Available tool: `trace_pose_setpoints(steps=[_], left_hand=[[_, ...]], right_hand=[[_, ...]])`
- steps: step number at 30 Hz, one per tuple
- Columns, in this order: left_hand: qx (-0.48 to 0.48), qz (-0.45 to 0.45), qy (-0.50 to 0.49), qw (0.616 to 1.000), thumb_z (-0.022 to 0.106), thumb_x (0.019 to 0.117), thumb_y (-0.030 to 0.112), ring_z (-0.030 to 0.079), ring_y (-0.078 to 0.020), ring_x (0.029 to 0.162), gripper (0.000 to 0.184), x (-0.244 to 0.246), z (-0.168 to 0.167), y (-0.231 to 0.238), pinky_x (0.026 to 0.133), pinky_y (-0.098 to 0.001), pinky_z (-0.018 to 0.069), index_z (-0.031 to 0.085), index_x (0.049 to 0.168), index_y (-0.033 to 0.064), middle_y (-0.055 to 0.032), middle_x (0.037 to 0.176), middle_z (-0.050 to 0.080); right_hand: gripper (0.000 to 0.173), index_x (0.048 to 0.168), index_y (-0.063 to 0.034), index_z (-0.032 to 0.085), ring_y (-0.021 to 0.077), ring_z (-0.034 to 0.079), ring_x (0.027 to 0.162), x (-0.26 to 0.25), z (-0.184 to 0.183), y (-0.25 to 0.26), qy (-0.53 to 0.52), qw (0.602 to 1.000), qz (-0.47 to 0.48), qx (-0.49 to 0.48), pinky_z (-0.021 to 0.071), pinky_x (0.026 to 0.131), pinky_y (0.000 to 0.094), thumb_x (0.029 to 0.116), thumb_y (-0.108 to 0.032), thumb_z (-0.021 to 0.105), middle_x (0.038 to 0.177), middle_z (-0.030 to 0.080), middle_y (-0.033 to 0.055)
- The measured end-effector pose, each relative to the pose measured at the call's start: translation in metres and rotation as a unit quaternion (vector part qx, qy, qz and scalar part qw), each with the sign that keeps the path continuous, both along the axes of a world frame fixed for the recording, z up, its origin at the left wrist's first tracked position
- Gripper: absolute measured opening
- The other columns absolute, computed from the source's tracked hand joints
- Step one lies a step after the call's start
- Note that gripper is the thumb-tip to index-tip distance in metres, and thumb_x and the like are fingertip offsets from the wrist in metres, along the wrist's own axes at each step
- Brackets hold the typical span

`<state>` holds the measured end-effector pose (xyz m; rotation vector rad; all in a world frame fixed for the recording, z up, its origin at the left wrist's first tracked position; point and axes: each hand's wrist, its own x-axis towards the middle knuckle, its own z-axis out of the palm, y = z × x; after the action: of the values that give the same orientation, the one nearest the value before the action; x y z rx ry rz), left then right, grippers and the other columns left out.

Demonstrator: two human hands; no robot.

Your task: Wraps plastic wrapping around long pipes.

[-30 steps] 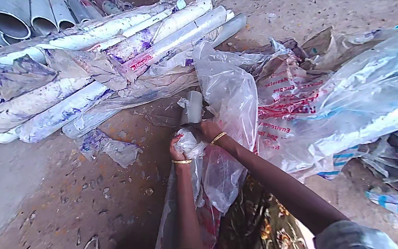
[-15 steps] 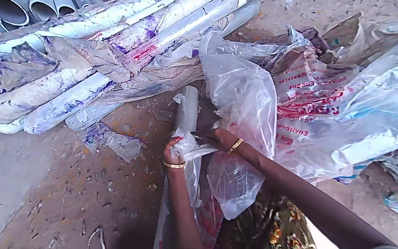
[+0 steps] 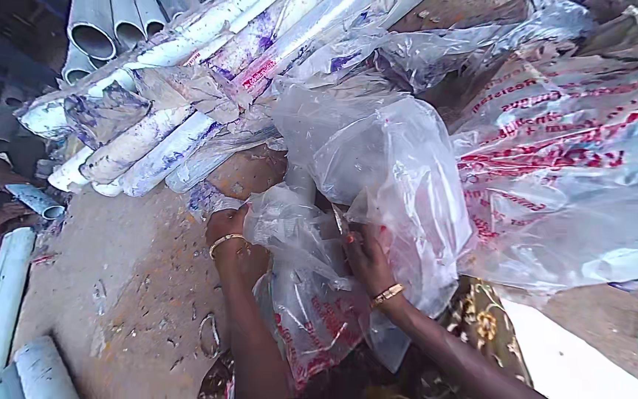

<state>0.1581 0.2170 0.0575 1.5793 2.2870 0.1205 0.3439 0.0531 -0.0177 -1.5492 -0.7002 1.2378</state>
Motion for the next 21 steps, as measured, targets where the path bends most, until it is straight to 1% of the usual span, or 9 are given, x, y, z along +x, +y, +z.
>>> trace_pose_setpoints(steps=[2, 4, 7, 10, 12, 14, 17, 19, 21], left_hand=[[0.018, -0.007, 0.052, 0.998, 0.061, 0.1039, 0.035, 0.061, -0.0444, 0.12, 0.043, -0.004, 0.015, -0.005, 0.103, -0.064, 0.0405, 0.067, 0.128, -0.0002, -0.0282, 0.127, 0.066], [0.082, -0.068, 0.095, 0.99, 0.061, 0.1026, 0.021, 0.057, -0.0463, 0.129, 0.044, 0.008, 0.029, -0.007, 0.11, -0.0677, 0.0326, 0.058, 0.143, 0.0031, -0.0276, 0.134, 0.063], [0.174, -0.38, 0.003, 0.909, 0.052, 0.0974, -0.003, 0.059, -0.0419, 0.128, 0.033, 0.031, 0.007, 0.004, 0.114, -0.0628, 0.0323, 0.068, 0.126, -0.0047, -0.0236, 0.132, 0.066], [-0.04, -0.562, -0.068, 0.823, 0.043, 0.1095, 0.012, 0.059, -0.0361, 0.131, 0.036, 0.059, -0.02, 0.005, 0.124, -0.0585, 0.0184, 0.066, 0.132, -0.0036, -0.0225, 0.13, 0.068], [-0.073, -0.569, 0.001, 0.819, 0.04, 0.1119, 0.024, 0.066, -0.038, 0.114, 0.045, 0.057, -0.013, -0.007, 0.119, -0.0568, 0.0246, 0.07, 0.116, -0.0082, -0.0258, 0.109, 0.073], [-0.078, -0.553, 0.074, 0.826, 0.038, 0.1122, 0.029, 0.067, -0.0409, 0.099, 0.054, 0.03, 0.0, -0.019, 0.11, -0.0536, 0.0342, 0.068, 0.095, -0.0127, -0.0284, 0.092, 0.07], [-0.185, -0.488, 0.128, 0.844, 0.039, 0.112, 0.029, 0.065, -0.0464, 0.107, 0.051, -0.001, 0.01, -0.031, 0.101, -0.0595, 0.0421, 0.068, 0.101, -0.0126, -0.0315, 0.102, 0.068], [-0.256, -0.449, 0.171, 0.839, 0.045, 0.1101, 0.029, 0.063, -0.0462, 0.115, 0.046, 0.014, 0.021, -0.035, 0.103, -0.0609, 0.0415, 0.069, 0.107, -0.0095, -0.0307, 0.111, 0.068], [-0.292, -0.403, 0.186, 0.847, 0.045, 0.1101, 0.034, 0.061, -0.0444, 0.121, 0.048, 0.036, 0.039, -0.03, 0.104, -0.0623, 0.0405, 0.069, 0.112, -0.0081, -0.0294, 0.119, 0.067]], right_hand=[[0.038, 0.141, 0.0064, 0.044, 0.0121, 0.059, 0.063, -0.009, -0.003, -0.022, 0.024, 0.998, -0.039, 0.039, 0.0537, 0.059, 0.0302, 0.1074, -0.012, 0.042, 0.095, 0.061, 0.0117], [0.041, 0.143, 0.0054, 0.042, 0.009, 0.057, 0.057, -0.01, -0.001, -0.032, 0.025, 0.995, -0.064, 0.072, 0.0528, 0.054, 0.028, 0.1067, -0.014, 0.042, 0.083, 0.06, 0.0055], [0.039, 0.137, 0.0093, 0.048, 0.006, 0.056, 0.06, 0.005, 0.013, -0.013, -0.038, 0.988, -0.056, 0.139, 0.052, 0.058, 0.0243, 0.1052, -0.013, 0.044, 0.08, 0.058, 0.0034], [0.033, 0.136, 0.0055, 0.049, 0.0138, 0.058, 0.061, 0.046, 0.023, 0.034, -0.132, 0.979, -0.078, 0.133, 0.0524, 0.063, 0.0322, 0.1081, -0.011, 0.044, 0.078, 0.058, 0.0088], [0.036, 0.142, 0.0021, 0.043, 0.0361, 0.062, 0.071, 0.085, 0.012, 0.063, -0.192, 0.974, -0.108, 0.048, 0.0518, 0.07, 0.0538, 0.1113, -0.017, 0.041, 0.085, 0.062, 0.0233], [0.041, 0.145, -0.0017, 0.039, 0.0505, 0.067, 0.088, 0.111, -0.011, 0.078, -0.242, 0.958, -0.141, -0.059, 0.0513, 0.077, 0.0656, 0.1126, -0.026, 0.038, 0.097, 0.065, 0.0321], [0.043, 0.146, 0.001, 0.039, 0.053, 0.066, 0.103, 0.122, -0.016, 0.084, -0.257, 0.948, -0.153, -0.11, 0.0495, 0.087, 0.0671, 0.1126, -0.025, 0.038, 0.11, 0.065, 0.0351], [0.04, 0.144, 0.0019, 0.043, 0.0498, 0.067, 0.093, 0.111, 0.009, 0.083, -0.25, 0.956, -0.14, -0.061, 0.0502, 0.084, 0.0651, 0.1119, -0.022, 0.042, 0.102, 0.065, 0.033], [0.035, 0.14, -0.0003, 0.046, 0.0384, 0.064, 0.073, 0.091, 0.034, 0.08, -0.231, 0.964, -0.128, 0.019, 0.0512, 0.071, 0.0575, 0.1108, -0.02, 0.044, 0.087, 0.062, 0.0235]])
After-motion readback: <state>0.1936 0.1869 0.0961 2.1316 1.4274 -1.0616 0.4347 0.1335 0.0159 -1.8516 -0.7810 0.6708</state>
